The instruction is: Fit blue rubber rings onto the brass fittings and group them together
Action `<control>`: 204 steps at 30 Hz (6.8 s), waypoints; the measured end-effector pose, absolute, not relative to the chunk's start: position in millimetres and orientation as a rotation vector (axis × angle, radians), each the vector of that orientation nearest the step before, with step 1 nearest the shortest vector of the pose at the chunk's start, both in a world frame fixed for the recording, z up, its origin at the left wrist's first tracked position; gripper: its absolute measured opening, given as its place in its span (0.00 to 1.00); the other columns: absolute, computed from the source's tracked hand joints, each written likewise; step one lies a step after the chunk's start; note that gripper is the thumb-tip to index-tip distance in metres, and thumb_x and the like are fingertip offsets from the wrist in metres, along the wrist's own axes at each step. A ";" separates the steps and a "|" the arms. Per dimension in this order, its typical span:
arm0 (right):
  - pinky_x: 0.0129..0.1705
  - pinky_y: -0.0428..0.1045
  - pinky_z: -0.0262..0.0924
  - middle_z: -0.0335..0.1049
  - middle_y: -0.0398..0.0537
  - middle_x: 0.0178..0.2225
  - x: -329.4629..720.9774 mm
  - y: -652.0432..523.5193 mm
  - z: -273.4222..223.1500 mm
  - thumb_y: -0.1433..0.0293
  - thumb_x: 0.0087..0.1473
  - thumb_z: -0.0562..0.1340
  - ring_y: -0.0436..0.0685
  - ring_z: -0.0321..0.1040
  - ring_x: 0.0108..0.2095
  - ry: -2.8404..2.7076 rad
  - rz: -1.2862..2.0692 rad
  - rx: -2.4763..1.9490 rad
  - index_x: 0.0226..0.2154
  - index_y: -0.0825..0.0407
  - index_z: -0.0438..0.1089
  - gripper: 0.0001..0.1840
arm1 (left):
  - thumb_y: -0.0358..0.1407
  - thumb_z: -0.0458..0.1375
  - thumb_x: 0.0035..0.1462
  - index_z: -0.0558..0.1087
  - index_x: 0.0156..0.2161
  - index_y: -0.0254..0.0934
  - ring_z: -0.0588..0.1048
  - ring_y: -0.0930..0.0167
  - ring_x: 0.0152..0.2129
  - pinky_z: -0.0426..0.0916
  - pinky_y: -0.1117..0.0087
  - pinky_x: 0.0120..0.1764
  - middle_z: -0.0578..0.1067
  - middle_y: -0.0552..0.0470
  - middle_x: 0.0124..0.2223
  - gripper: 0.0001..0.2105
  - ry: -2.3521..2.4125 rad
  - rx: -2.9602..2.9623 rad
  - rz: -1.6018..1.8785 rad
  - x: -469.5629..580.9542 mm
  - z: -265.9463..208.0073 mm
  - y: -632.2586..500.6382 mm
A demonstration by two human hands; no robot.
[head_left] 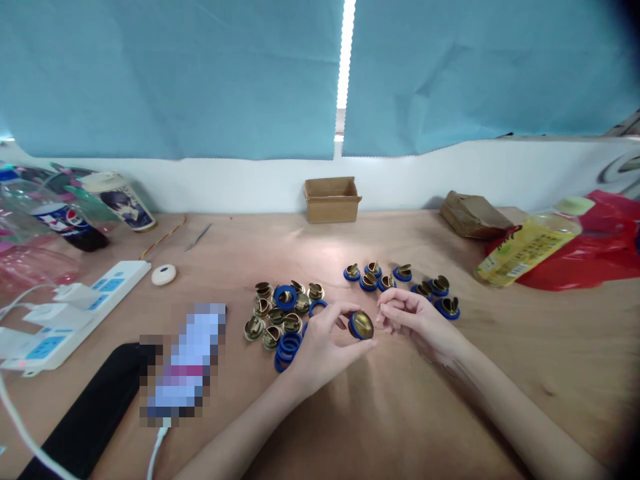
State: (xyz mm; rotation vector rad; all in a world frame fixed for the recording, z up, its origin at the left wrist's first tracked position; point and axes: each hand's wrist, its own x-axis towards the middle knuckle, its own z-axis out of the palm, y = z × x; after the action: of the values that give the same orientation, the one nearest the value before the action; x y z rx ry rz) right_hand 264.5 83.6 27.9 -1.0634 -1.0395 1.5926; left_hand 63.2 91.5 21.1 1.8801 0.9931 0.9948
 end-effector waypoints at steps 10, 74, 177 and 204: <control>0.28 0.44 0.59 0.71 0.41 0.27 262.8 81.7 27.8 0.61 0.54 0.66 0.48 0.68 0.25 -1.169 1.601 -1.015 0.41 0.50 0.65 0.15 | 0.31 0.68 0.46 0.72 0.44 0.38 0.75 0.68 0.36 0.69 0.66 0.41 0.77 0.51 0.42 0.19 0.967 1.932 1.029 62.9 21.3 91.8; 0.38 0.51 0.63 0.67 0.46 0.34 241.0 69.2 20.4 0.64 0.56 0.64 0.55 0.66 0.36 -2.005 0.607 -1.070 0.28 0.49 0.66 0.10 | 0.28 0.54 0.60 0.59 0.57 0.35 0.70 0.62 0.50 0.70 0.59 0.51 0.70 0.40 0.51 0.20 0.761 2.465 1.102 58.8 12.0 90.6; 0.27 0.46 0.61 0.68 0.42 0.26 235.1 56.1 19.6 0.71 0.59 0.58 0.51 0.66 0.24 -1.989 0.260 -1.157 0.43 0.50 0.63 0.08 | 0.30 0.59 0.58 0.66 0.53 0.36 0.79 0.66 0.39 0.74 0.64 0.44 0.79 0.46 0.44 0.17 0.784 2.440 1.275 60.7 -0.1 87.5; 0.19 0.43 0.56 0.60 0.35 0.20 229.7 75.2 18.4 0.50 0.48 0.64 0.46 0.58 0.18 -1.159 1.542 -1.257 0.29 0.50 0.61 0.21 | 0.34 0.70 0.45 0.69 0.43 0.37 0.79 0.67 0.35 0.75 0.66 0.39 0.78 0.50 0.39 0.20 1.042 2.010 1.247 68.2 11.7 85.5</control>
State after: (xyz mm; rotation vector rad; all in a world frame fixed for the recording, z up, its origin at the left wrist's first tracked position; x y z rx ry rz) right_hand 229.7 75.2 18.4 -1.2574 -1.1595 1.5415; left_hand 68.2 85.5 11.7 2.0100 1.0420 1.2471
